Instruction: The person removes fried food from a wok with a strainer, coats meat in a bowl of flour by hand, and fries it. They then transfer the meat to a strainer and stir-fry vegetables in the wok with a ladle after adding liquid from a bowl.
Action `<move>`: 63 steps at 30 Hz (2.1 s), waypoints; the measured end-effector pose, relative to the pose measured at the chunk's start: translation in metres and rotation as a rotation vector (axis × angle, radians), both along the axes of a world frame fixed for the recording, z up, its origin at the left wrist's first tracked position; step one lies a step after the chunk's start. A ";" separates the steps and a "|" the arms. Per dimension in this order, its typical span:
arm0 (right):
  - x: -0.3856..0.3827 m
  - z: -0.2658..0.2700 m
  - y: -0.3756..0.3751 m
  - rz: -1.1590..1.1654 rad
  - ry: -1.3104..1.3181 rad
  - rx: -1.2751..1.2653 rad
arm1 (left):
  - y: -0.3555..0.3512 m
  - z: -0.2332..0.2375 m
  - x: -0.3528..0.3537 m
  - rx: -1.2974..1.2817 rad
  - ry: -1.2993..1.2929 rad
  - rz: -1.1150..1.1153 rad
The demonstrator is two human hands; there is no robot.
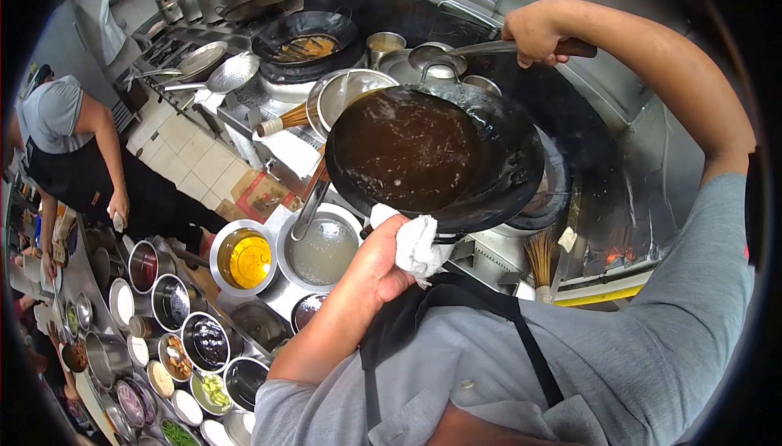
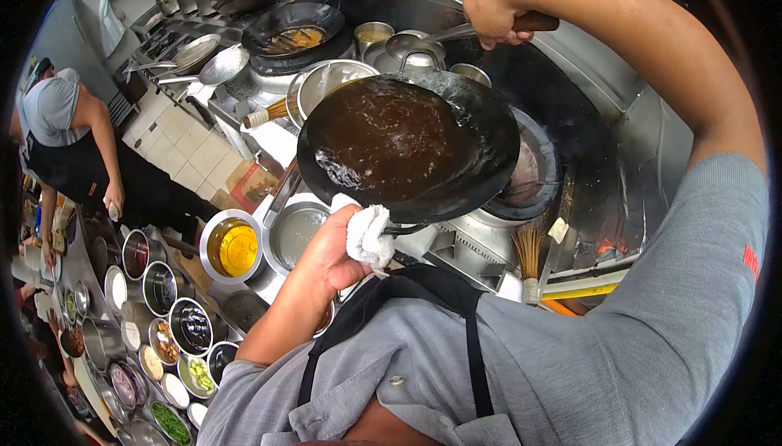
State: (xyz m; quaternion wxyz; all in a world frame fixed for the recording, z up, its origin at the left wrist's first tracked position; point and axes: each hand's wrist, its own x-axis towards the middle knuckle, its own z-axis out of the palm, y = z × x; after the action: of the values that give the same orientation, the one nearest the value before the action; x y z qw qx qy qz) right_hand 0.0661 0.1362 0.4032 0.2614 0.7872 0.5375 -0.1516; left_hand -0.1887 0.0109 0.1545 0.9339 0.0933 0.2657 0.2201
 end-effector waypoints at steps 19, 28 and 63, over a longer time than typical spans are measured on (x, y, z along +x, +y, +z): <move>-0.043 0.016 -0.005 0.179 -0.163 -0.015 | 0.006 0.003 0.004 -0.018 -0.080 -0.022; -0.049 0.019 -0.005 0.205 -0.217 -0.042 | 0.007 0.002 0.009 -0.031 -0.110 -0.033; -0.022 0.004 0.033 0.145 -0.202 -0.038 | 0.016 0.028 0.030 -0.120 -0.348 -0.052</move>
State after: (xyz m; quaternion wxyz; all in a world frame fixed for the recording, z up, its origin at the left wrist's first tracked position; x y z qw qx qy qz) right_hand 0.0438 0.1689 0.4068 0.3395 0.7525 0.5609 -0.0623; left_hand -0.1585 0.0274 0.1823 0.9750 0.0049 0.1103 0.1926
